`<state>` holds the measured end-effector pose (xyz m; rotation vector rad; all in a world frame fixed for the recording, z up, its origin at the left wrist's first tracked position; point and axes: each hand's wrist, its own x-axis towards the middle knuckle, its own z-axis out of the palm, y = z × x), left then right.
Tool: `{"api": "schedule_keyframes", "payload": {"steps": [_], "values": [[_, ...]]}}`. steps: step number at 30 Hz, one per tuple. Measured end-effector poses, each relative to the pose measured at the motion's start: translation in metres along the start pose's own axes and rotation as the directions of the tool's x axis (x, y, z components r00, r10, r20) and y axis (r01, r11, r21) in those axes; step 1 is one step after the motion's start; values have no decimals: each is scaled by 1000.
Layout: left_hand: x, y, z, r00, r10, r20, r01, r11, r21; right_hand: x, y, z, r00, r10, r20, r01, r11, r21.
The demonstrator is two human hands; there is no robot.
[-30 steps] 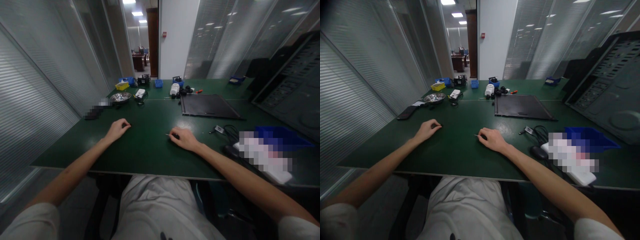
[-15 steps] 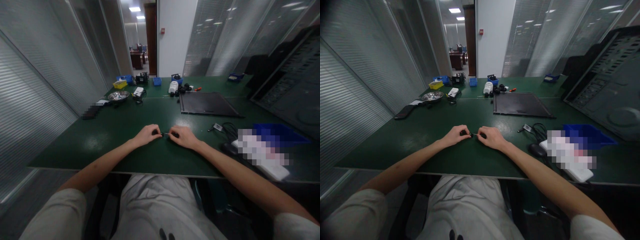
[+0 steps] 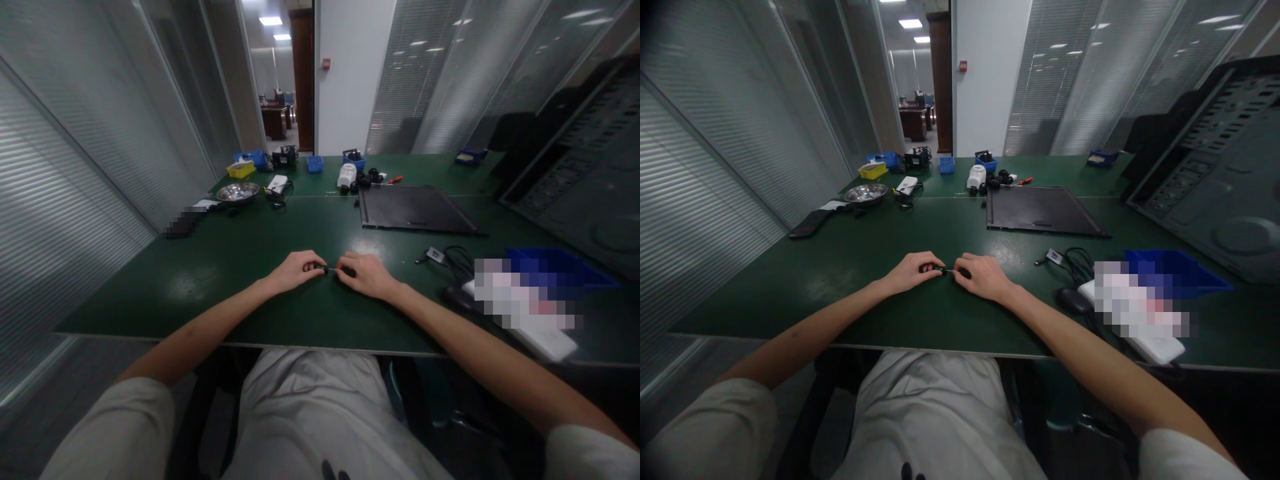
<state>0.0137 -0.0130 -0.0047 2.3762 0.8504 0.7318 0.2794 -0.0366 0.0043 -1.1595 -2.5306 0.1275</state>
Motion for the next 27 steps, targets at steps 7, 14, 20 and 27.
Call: {"api": "schedule_keyframes", "payload": {"steps": [7, 14, 20, 27], "values": [[-1, 0, 0, 1000, -17, -10, 17, 998, -62, -1, -3, 0, 999, -39, -6, 39, 998, 40], [-1, -2, 1, 1000, 15, -24, -18, 993, -113, -2, -3, 2, 998, -58, -11, 58, 996, 66], [-1, -5, 2, 999, 10, -44, -16, 989, -144, -1, -3, 2, 998, -65, -12, 66, 994, 86], [-2, 2, 4, 998, 68, -2, -68, 995, -72, -1, -7, 2, 994, -105, 35, 106, 994, -27]]}}
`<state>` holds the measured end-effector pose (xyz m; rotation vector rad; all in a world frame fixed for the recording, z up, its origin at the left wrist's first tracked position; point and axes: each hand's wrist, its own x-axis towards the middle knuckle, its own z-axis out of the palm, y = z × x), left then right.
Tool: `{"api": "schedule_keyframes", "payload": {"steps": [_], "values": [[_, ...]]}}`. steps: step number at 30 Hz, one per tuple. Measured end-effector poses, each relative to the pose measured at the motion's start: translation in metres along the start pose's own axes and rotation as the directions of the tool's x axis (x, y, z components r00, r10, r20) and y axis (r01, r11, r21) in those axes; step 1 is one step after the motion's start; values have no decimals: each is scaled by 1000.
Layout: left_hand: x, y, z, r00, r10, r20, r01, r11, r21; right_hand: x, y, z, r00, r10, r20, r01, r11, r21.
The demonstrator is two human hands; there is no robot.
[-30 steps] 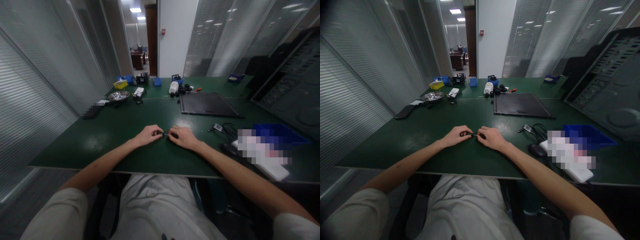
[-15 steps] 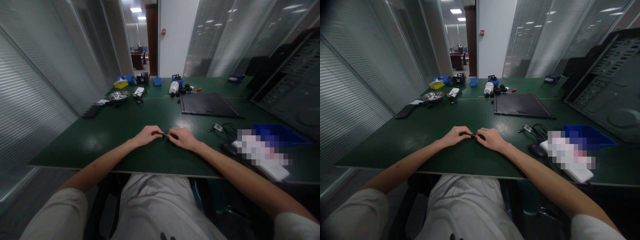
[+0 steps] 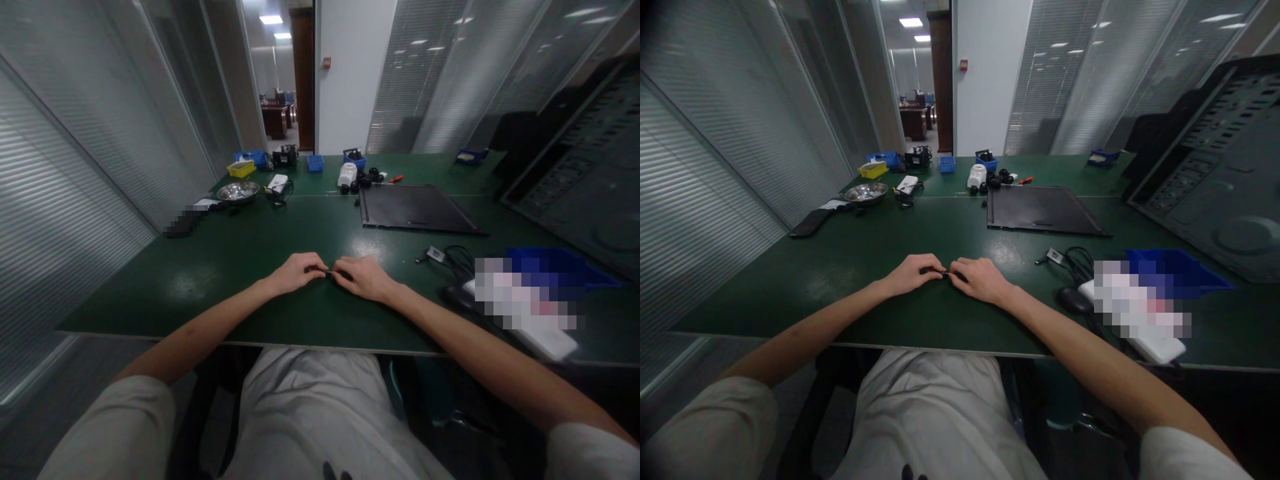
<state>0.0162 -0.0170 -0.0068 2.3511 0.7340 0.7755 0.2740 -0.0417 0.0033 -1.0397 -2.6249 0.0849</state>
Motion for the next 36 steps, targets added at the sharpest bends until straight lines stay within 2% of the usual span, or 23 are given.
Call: {"api": "schedule_keyframes", "payload": {"steps": [14, 21, 27, 36], "values": [[3, -6, 3, 992, -117, -54, 110, 986, -122, 2, -3, 6, 999, 33, 11, -32, 999, -8], [4, 0, 3, 997, -67, -22, 66, 997, -29, 4, -5, 5, 999, 27, 43, -24, 998, -57], [3, -2, 5, 993, -94, -65, 89, 993, -73, 4, -5, 6, 999, 47, 26, -46, 998, -45], [6, -3, 8, 992, -110, -62, 105, 992, -76, 5, -7, 8, 996, 90, 21, -89, 996, -26]]}}
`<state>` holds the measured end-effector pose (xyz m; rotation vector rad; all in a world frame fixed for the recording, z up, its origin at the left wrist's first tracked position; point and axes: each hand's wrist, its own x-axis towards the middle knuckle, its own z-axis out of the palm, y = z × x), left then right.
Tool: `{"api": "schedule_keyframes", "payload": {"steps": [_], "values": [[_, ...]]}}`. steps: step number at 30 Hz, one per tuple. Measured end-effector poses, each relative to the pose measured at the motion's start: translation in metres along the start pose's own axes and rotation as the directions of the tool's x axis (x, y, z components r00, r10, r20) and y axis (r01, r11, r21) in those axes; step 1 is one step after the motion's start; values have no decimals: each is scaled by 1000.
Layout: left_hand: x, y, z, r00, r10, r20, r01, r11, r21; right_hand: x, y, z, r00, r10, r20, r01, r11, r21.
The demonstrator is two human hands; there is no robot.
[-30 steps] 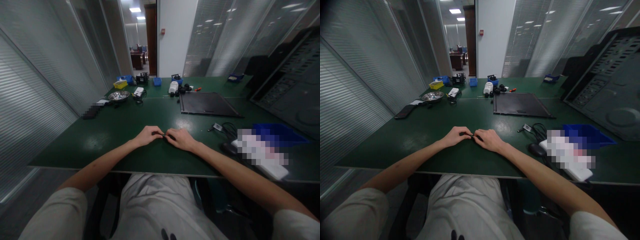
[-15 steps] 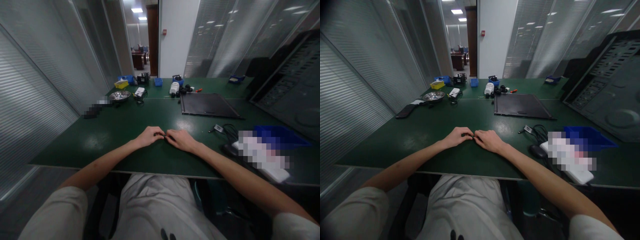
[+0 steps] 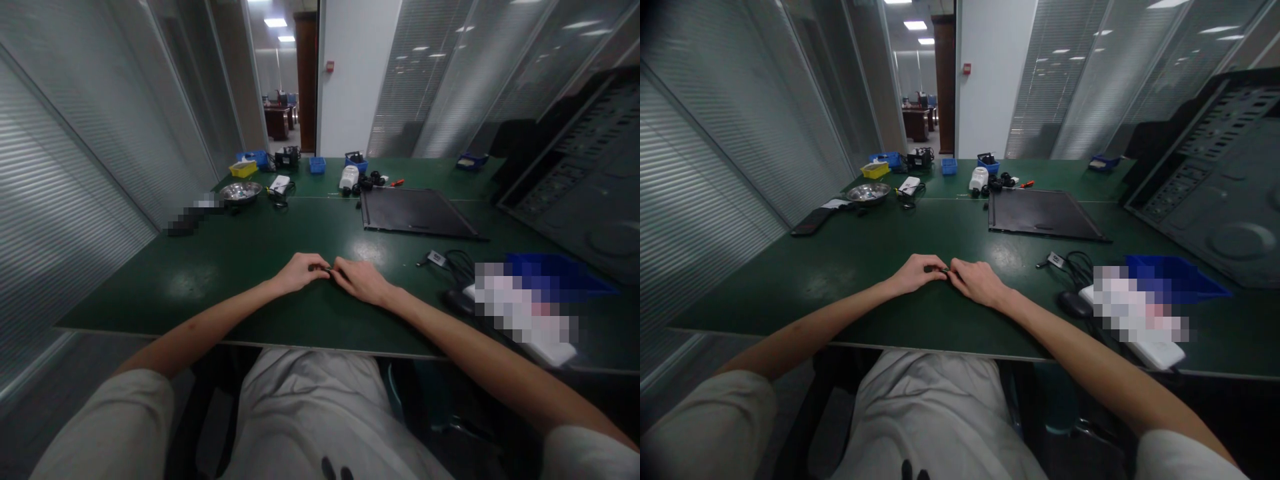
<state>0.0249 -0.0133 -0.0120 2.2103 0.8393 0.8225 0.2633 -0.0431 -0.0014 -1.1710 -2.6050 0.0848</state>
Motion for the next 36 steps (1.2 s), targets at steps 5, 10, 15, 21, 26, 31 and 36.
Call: {"api": "schedule_keyframes", "payload": {"steps": [5, 10, 15, 21, 26, 31, 36], "values": [[-3, 5, -4, 999, 38, 17, -38, 999, -6, -2, 0, -3, 1000, -24, 1, 24, 1000, -6], [-4, 9, -5, 999, 54, -10, -54, 998, 12, -2, 2, -5, 998, -61, 8, 61, 998, 2], [-1, 3, -7, 995, 15, -97, -10, 998, 60, -3, 2, -6, 997, -75, 12, 76, 997, -3], [3, -14, -15, 993, 85, -76, -58, 952, 302, -3, 2, -5, 996, -84, -11, 84, 996, -1], [2, -16, -16, 995, 97, -17, -88, 951, 296, -3, 3, -4, 996, -85, -37, 86, 996, 32], [-4, 3, -15, 988, 119, -94, -90, 961, 263, -5, 8, -4, 991, -47, -123, 63, 990, 128], [-9, 15, -15, 978, 181, 100, -203, 935, 290, -6, 17, -5, 967, 39, -253, 20, 974, 225]]}}
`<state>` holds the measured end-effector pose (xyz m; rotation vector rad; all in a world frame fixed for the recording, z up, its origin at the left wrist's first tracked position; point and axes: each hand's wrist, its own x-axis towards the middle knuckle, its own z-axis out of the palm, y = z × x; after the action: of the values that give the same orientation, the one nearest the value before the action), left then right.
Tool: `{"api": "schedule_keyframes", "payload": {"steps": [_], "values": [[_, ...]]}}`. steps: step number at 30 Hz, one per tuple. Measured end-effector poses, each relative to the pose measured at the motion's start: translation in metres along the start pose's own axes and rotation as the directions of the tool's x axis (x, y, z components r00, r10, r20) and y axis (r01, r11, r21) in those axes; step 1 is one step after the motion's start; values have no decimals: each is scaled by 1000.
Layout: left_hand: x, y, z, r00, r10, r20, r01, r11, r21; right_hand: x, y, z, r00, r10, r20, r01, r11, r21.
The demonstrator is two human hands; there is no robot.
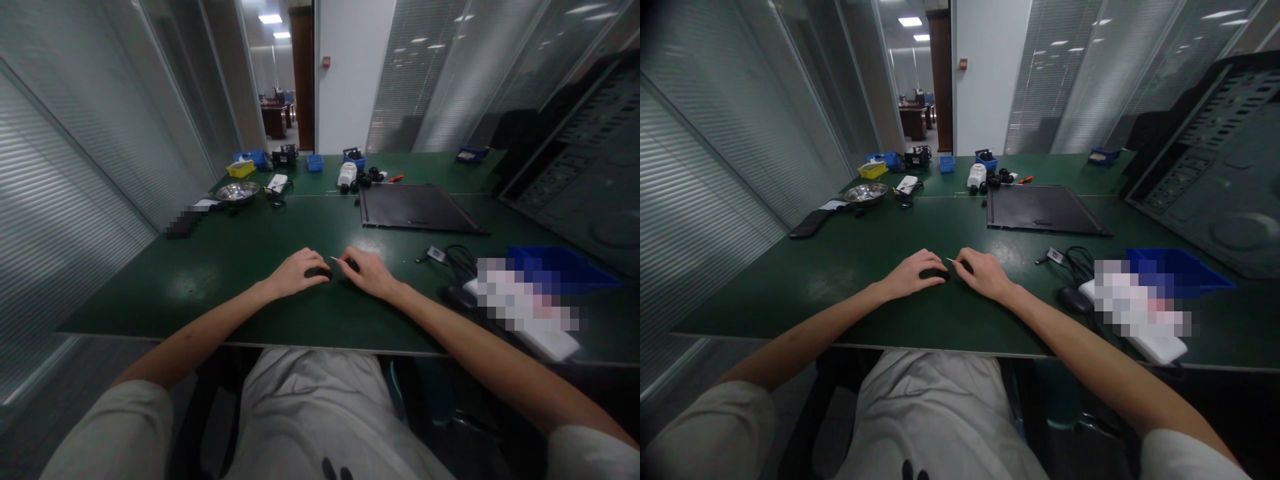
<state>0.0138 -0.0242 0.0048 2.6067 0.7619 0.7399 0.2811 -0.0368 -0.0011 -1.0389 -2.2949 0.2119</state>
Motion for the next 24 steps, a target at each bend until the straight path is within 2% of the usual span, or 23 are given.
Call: {"api": "schedule_keyframes", "payload": {"steps": [3, 9, 15, 20, 22, 24], "values": [[0, -7, -1, 1000, -9, -12, 9, 1000, 12, 0, 3, -1, 999, 1, -49, -1, 1000, 17], [-1, -16, -3, 998, -51, -39, 51, 999, -17, 0, 2, 0, 998, -8, -56, 9, 1000, 22], [-1, -18, -5, 999, -36, 0, 36, 999, -14, 0, 2, 1, 998, -10, -57, 11, 1000, 21], [2, -23, -7, 992, -71, 101, 70, 997, 18, 0, 2, 1, 999, -7, -45, 8, 1000, 23], [1, -30, -12, 989, -84, 118, 79, 996, 49, 0, 2, 0, 999, -3, -34, 3, 1000, 21], [-7, -46, -25, 985, -137, 102, 129, 988, 83, 0, 1, -1, 1000, 1, -22, -1, 1000, 24]]}}
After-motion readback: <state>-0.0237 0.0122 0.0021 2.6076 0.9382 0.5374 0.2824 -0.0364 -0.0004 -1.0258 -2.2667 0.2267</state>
